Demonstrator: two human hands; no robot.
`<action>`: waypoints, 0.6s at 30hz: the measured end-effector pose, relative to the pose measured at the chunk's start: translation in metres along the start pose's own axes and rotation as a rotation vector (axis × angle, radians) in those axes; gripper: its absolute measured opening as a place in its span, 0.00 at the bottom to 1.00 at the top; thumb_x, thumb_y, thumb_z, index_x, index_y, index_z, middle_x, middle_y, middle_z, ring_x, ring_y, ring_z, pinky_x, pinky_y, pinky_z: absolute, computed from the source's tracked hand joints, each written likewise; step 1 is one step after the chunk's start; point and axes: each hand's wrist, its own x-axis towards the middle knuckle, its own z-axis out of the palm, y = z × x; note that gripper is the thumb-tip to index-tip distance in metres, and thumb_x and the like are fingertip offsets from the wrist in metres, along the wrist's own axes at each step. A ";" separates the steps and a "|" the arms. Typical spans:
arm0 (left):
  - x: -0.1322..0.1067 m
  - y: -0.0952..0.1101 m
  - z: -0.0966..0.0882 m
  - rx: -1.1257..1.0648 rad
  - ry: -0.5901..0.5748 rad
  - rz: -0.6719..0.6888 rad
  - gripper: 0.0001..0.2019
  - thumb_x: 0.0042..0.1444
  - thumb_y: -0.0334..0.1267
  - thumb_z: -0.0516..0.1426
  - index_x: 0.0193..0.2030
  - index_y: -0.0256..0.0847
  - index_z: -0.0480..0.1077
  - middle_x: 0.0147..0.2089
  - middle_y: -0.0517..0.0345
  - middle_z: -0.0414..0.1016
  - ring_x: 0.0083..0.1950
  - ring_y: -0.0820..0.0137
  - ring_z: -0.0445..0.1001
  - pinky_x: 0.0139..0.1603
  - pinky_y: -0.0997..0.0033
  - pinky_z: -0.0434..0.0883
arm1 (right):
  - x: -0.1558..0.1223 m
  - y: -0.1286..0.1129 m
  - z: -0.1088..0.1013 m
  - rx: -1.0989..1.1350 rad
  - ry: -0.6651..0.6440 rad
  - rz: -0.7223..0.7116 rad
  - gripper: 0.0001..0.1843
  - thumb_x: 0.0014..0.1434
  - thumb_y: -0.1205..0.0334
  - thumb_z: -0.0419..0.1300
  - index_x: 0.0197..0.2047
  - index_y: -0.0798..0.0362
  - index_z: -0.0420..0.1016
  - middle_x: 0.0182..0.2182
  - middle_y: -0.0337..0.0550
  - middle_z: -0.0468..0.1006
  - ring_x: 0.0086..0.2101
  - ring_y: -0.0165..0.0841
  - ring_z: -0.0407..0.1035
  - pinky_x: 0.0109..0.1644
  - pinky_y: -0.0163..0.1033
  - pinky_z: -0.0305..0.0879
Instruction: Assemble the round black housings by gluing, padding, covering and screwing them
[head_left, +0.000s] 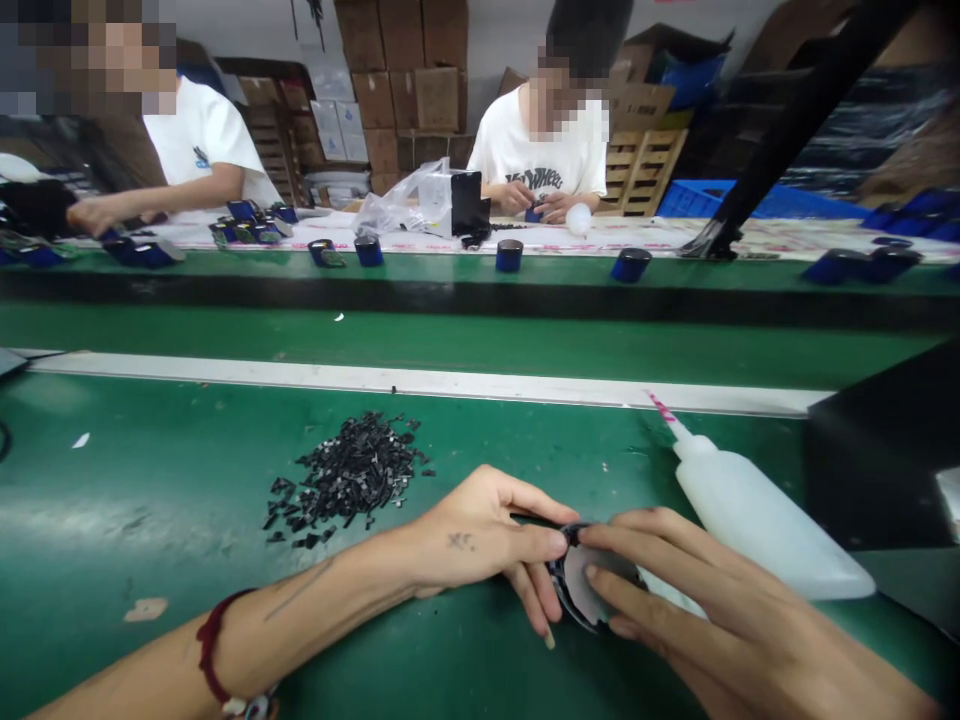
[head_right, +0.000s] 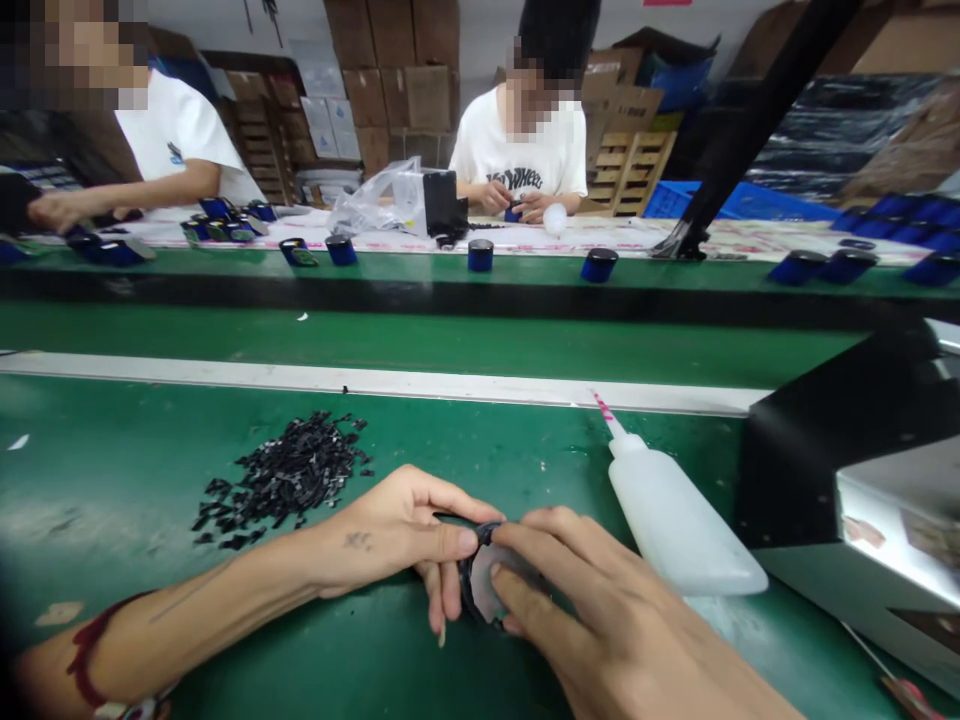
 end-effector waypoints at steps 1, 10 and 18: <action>0.000 0.000 0.000 -0.006 -0.008 -0.002 0.21 0.55 0.39 0.64 0.54 0.33 0.73 0.22 0.54 0.77 0.21 0.69 0.76 0.25 0.70 0.75 | -0.001 0.001 -0.002 -0.040 -0.018 -0.024 0.23 0.61 0.72 0.54 0.57 0.46 0.69 0.53 0.42 0.73 0.52 0.39 0.68 0.50 0.38 0.72; 0.001 -0.002 -0.001 -0.042 -0.022 -0.011 0.18 0.58 0.34 0.60 0.55 0.36 0.73 0.21 0.57 0.76 0.18 0.72 0.75 0.24 0.74 0.74 | 0.003 0.001 -0.007 -0.269 -0.057 -0.154 0.18 0.64 0.69 0.51 0.56 0.53 0.69 0.55 0.46 0.70 0.57 0.39 0.61 0.53 0.40 0.71; 0.002 -0.004 -0.001 -0.055 -0.021 -0.010 0.19 0.57 0.35 0.61 0.56 0.36 0.73 0.21 0.57 0.77 0.19 0.72 0.76 0.24 0.73 0.74 | 0.007 0.001 -0.010 -0.200 -0.025 -0.148 0.18 0.64 0.69 0.54 0.56 0.51 0.70 0.53 0.45 0.73 0.53 0.39 0.66 0.50 0.35 0.71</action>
